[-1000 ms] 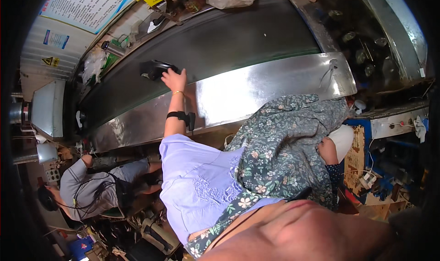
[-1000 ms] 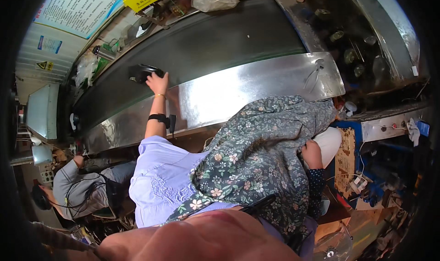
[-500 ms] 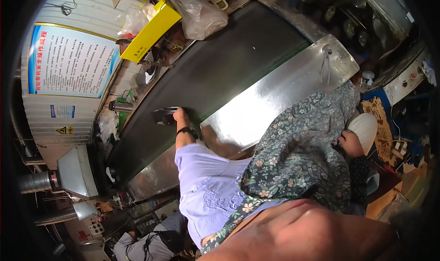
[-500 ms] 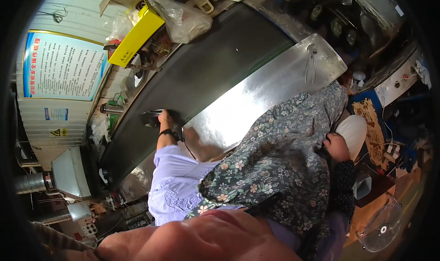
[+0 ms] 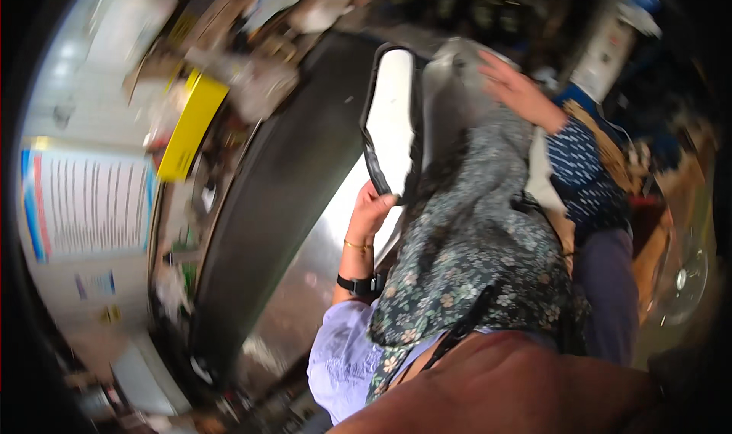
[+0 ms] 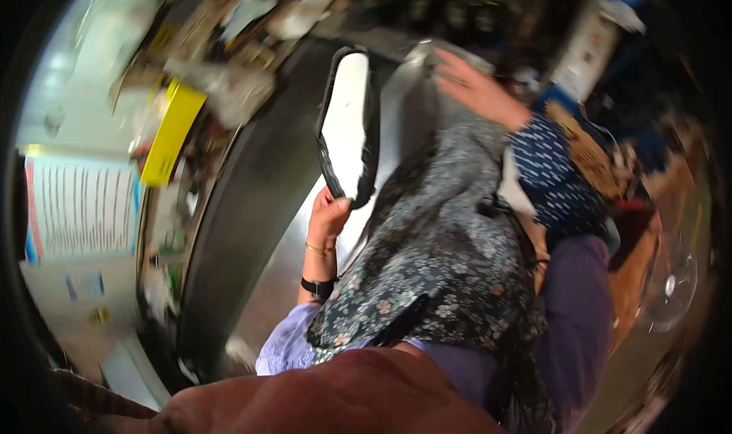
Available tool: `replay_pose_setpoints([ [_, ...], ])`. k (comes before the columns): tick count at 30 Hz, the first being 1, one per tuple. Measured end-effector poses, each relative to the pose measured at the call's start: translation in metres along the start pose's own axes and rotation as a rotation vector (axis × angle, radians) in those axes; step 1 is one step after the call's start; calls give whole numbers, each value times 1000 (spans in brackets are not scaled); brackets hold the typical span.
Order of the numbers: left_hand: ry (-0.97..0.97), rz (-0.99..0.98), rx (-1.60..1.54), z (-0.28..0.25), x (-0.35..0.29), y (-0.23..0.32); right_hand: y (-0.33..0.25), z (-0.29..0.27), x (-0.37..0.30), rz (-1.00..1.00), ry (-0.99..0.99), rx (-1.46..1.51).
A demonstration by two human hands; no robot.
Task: Hand-lasting a shoe upper onto a form and using a shoe manufacturing machine.
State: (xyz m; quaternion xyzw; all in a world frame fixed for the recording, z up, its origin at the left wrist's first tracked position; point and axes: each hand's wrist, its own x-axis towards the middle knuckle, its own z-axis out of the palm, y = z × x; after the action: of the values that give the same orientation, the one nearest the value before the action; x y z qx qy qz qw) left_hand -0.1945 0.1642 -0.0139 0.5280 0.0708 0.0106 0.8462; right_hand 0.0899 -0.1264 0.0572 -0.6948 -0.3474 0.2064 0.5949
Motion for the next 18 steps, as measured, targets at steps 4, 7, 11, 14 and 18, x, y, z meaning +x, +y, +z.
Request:
replay_pose_setpoints([
  [4, -485, -316, 527, 97, 51, 35, -26, -12, -25, -23, 666, -301],
  [7, -519, 15, 469, 149, 97, 25, -29, -5, -69, -128, 737, -264],
  [11, -428, 209, 675, 163, 160, -33, -11, 34, -87, 57, 422, -350],
  [14, -367, 159, 630, 164, 179, -67, 31, 15, -79, 100, 403, -296],
  [18, -253, 199, 743, 163, 174, -74, 39, 23, -75, 137, 376, -466],
])
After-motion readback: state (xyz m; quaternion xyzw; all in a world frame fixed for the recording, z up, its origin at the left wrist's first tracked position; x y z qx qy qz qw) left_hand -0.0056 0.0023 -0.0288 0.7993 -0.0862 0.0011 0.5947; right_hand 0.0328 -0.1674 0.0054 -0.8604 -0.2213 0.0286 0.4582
